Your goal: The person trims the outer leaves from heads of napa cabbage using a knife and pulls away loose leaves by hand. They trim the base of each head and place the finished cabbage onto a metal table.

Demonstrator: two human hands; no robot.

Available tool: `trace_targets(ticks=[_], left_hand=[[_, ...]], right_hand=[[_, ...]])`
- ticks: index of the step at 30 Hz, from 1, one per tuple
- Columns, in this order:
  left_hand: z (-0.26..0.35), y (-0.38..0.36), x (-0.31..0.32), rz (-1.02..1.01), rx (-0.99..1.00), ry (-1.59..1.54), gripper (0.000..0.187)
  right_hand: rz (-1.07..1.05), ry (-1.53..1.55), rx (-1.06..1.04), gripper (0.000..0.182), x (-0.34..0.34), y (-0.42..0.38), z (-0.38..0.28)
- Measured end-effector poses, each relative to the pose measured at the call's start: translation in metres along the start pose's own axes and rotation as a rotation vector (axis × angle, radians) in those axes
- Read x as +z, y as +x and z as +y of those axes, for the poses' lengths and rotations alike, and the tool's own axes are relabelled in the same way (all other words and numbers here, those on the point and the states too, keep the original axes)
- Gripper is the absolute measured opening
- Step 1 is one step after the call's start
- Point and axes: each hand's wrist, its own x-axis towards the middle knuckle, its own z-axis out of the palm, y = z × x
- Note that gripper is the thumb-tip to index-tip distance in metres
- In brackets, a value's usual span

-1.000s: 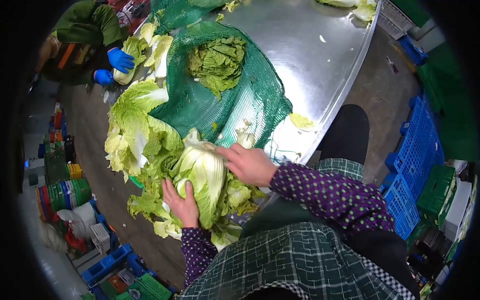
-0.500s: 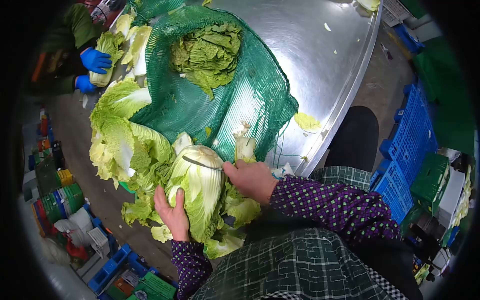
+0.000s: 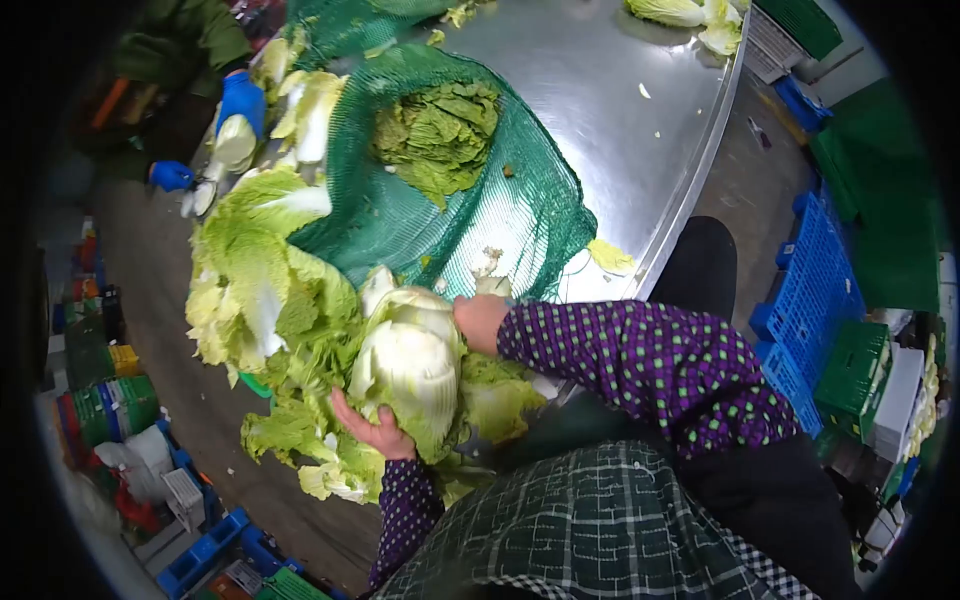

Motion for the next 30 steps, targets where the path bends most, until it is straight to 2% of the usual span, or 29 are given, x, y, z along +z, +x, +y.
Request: trace_targets(ticks=[1,5,8,9,10,11,12,14,15,16,18,19,20,21,22,24,26,28,29,30], left_hand=[[0.014,0.002,0.000,0.000,-0.057,0.013,0.094],[0.031,0.003,-0.002,0.130,0.081,0.076,0.098],[0.052,0.010,-0.006,0.228,0.106,-0.088,0.100],[0.062,0.013,-0.011,0.195,0.031,-0.285,0.102],[0.076,0.019,-0.014,0.168,-0.038,-0.490,0.104],[0.110,0.028,-0.031,0.146,-0.013,-0.478,0.108],[0.134,0.034,-0.034,0.184,0.048,-0.696,0.108],[0.141,0.035,-0.049,0.193,-0.022,-0.616,0.108],[0.130,0.029,-0.049,0.200,-0.032,-0.580,0.098],[0.122,0.023,-0.047,0.210,-0.047,-0.564,0.098],[0.104,0.004,-0.042,0.111,-0.211,0.179,0.099],[0.085,-0.011,-0.036,-0.033,-0.335,0.251,0.103],[0.079,-0.021,-0.030,-0.075,-0.443,0.228,0.096],[0.069,-0.029,-0.028,-0.055,-0.366,0.251,0.091],[0.062,-0.036,-0.024,-0.038,-0.293,0.268,0.085],[0.067,-0.034,-0.027,-0.074,-0.333,0.238,0.079],[0.072,-0.016,-0.025,-0.096,-0.342,0.199,0.073],[0.077,-0.006,-0.022,-0.081,-0.418,0.158,0.066],[0.075,-0.003,-0.017,0.000,-0.434,0.215,0.057],[0.073,0.001,-0.018,-0.001,-0.440,0.214,0.057]], right_hand=[[0.016,0.064,-0.070,0.030,0.001,0.002,0.004],[0.234,0.178,-0.094,0.029,-0.009,-0.024,-0.012],[0.293,0.188,-0.254,0.043,-0.070,-0.074,-0.045],[0.286,0.176,-0.264,0.043,-0.078,-0.083,-0.051],[0.375,0.133,-0.374,0.046,-0.087,-0.087,-0.058],[0.455,0.098,-0.487,0.050,-0.096,-0.092,-0.065],[0.455,0.089,-0.502,0.050,-0.104,-0.096,-0.073],[0.410,-0.013,-0.569,0.051,-0.115,-0.098,-0.088],[0.388,-0.085,-0.600,0.050,-0.119,-0.094,-0.093],[0.368,-0.079,-0.611,0.050,-0.124,-0.079,-0.093],[0.380,-0.081,-0.549,0.041,-0.128,-0.036,-0.085],[0.437,-0.184,-0.461,0.034,-0.127,-0.019,-0.078],[0.512,-0.295,-0.377,0.028,-0.128,-0.006,-0.077],[0.576,-0.174,-0.335,0.018,-0.131,-0.013,-0.087],[0.690,-0.036,-0.463,0.021,-0.131,-0.022,-0.092],[0.532,0.175,-0.511,0.028,-0.112,-0.044,-0.095],[0.328,0.196,-0.430,0.043,-0.074,-0.055,-0.079],[0.296,0.159,-0.273,0.059,-0.025,-0.045,-0.048],[0.367,0.170,-0.242,0.063,-0.006,-0.039,-0.036],[0.361,0.167,-0.241,0.063,0.001,-0.034,-0.031]])
